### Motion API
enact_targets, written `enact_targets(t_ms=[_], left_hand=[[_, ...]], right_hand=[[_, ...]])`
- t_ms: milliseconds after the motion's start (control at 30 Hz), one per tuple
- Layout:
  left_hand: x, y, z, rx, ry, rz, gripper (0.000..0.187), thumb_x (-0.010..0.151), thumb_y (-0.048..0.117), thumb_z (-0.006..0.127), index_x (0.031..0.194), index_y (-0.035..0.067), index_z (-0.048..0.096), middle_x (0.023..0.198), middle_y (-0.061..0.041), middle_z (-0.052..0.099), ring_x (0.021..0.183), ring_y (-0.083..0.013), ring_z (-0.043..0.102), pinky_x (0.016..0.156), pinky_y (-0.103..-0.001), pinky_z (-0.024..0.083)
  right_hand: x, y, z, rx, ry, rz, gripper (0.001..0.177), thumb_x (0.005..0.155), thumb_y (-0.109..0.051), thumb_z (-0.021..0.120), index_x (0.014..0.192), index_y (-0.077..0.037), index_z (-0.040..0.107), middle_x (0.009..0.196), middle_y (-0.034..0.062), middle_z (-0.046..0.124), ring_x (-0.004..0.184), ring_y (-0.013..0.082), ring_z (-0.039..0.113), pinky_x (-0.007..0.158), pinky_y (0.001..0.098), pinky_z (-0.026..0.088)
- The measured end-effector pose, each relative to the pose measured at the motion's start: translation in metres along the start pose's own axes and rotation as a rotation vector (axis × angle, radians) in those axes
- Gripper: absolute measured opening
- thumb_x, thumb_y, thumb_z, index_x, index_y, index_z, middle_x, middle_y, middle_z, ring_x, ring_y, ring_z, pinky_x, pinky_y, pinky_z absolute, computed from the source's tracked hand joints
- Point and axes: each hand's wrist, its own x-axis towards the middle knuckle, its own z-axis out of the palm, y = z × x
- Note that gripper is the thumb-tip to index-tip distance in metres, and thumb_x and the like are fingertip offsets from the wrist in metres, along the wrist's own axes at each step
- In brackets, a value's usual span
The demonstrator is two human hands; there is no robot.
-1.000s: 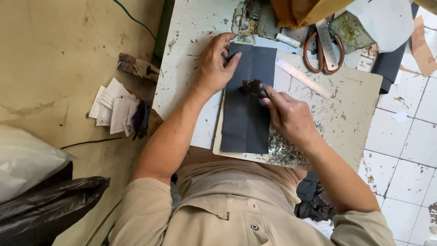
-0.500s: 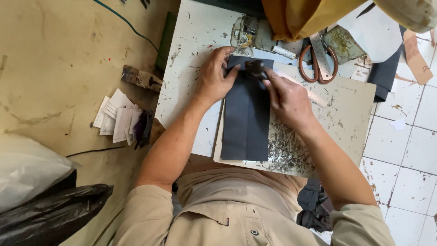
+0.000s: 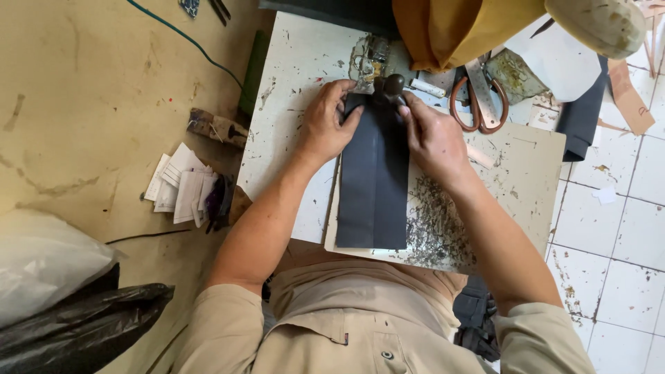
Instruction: Measuring, folding, and hammering leather pieces to prepare them for assembly
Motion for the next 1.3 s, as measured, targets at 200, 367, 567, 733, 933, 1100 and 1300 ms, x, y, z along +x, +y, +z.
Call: enact_targets(t_ms=[200, 367, 567, 733, 933, 1100, 1300], left_hand=[[-0.001, 0.001, -0.002, -0.012, 0.001, 0.01, 0.044, 0.082, 0.009, 0.084, 0.122, 0.008, 0.066, 0.098, -0.013, 0.069, 0.075, -0.0305, 0.072, 0.064, -0.039, 0.059], [-0.003, 0.0, -0.003, -0.038, -0.007, -0.001, 0.045, 0.082, 0.011, 0.085, 0.123, 0.01, 0.066, 0.096, -0.012, 0.069, 0.074, -0.0293, 0.071, 0.063, -0.039, 0.058], [-0.006, 0.001, -0.004, 0.004, -0.048, 0.021, 0.045, 0.082, 0.018, 0.086, 0.122, 0.008, 0.067, 0.092, -0.012, 0.073, 0.072, -0.0275, 0.071, 0.062, -0.039, 0.058], [-0.004, 0.016, -0.01, 0.045, -0.154, 0.032, 0.031, 0.092, 0.02, 0.081, 0.117, 0.005, 0.07, 0.105, -0.008, 0.075, 0.072, -0.015, 0.061, 0.067, -0.03, 0.058], [-0.011, 0.064, -0.03, -0.128, -0.2, -0.055, 0.009, 0.098, 0.013, 0.073, 0.103, 0.005, 0.073, 0.092, -0.004, 0.066, 0.07, -0.0104, 0.055, 0.058, -0.023, 0.049], [-0.026, 0.126, -0.045, -0.222, -0.052, 0.051, 0.008, 0.094, 0.003, 0.078, 0.101, 0.006, 0.077, 0.087, -0.006, 0.069, 0.075, -0.0208, 0.074, 0.065, -0.028, 0.061], [-0.046, 0.244, -0.052, -0.405, -0.053, 0.255, 0.009, 0.093, -0.01, 0.074, 0.102, -0.006, 0.073, 0.088, -0.015, 0.067, 0.074, -0.0246, 0.071, 0.064, -0.033, 0.064]], right_hand=[[-0.001, 0.003, -0.015, -0.022, -0.001, 0.045, 0.031, 0.111, -0.03, 0.054, 0.135, -0.017, 0.068, 0.092, 0.0202, 0.075, 0.085, 0.0501, 0.069, 0.074, 0.0618, 0.054], [-0.067, 0.003, -0.037, 0.078, 0.139, 0.122, 0.031, 0.112, -0.017, 0.056, 0.141, -0.013, 0.069, 0.076, 0.0164, 0.07, 0.069, 0.039, 0.068, 0.066, 0.0506, 0.053], [-0.159, 0.039, -0.062, -0.183, 0.331, 0.137, 0.026, 0.109, -0.012, 0.073, 0.133, -0.001, 0.075, 0.096, 0.0188, 0.074, 0.082, 0.0364, 0.071, 0.07, 0.0422, 0.056], [-0.203, 0.076, -0.062, -0.505, 0.348, 0.325, 0.029, 0.11, -0.022, 0.072, 0.137, -0.009, 0.073, 0.108, 0.015, 0.074, 0.088, 0.0328, 0.07, 0.063, 0.0437, 0.052], [-0.206, 0.091, -0.05, -0.586, 0.424, 0.304, 0.027, 0.109, -0.025, 0.073, 0.132, -0.011, 0.075, 0.1, 0.0131, 0.071, 0.086, 0.0326, 0.067, 0.058, 0.0432, 0.05], [-0.207, 0.107, -0.04, -0.692, 0.504, 0.246, 0.028, 0.105, -0.034, 0.078, 0.123, -0.014, 0.076, 0.091, 0.0053, 0.062, 0.086, 0.0272, 0.066, 0.073, 0.0372, 0.053], [-0.201, 0.019, -0.053, 0.246, 0.434, -0.006, 0.06, 0.094, -0.029, 0.076, 0.141, 0.004, 0.059, 0.124, 0.0227, 0.063, 0.119, 0.0372, 0.06, 0.105, 0.0489, 0.044]])
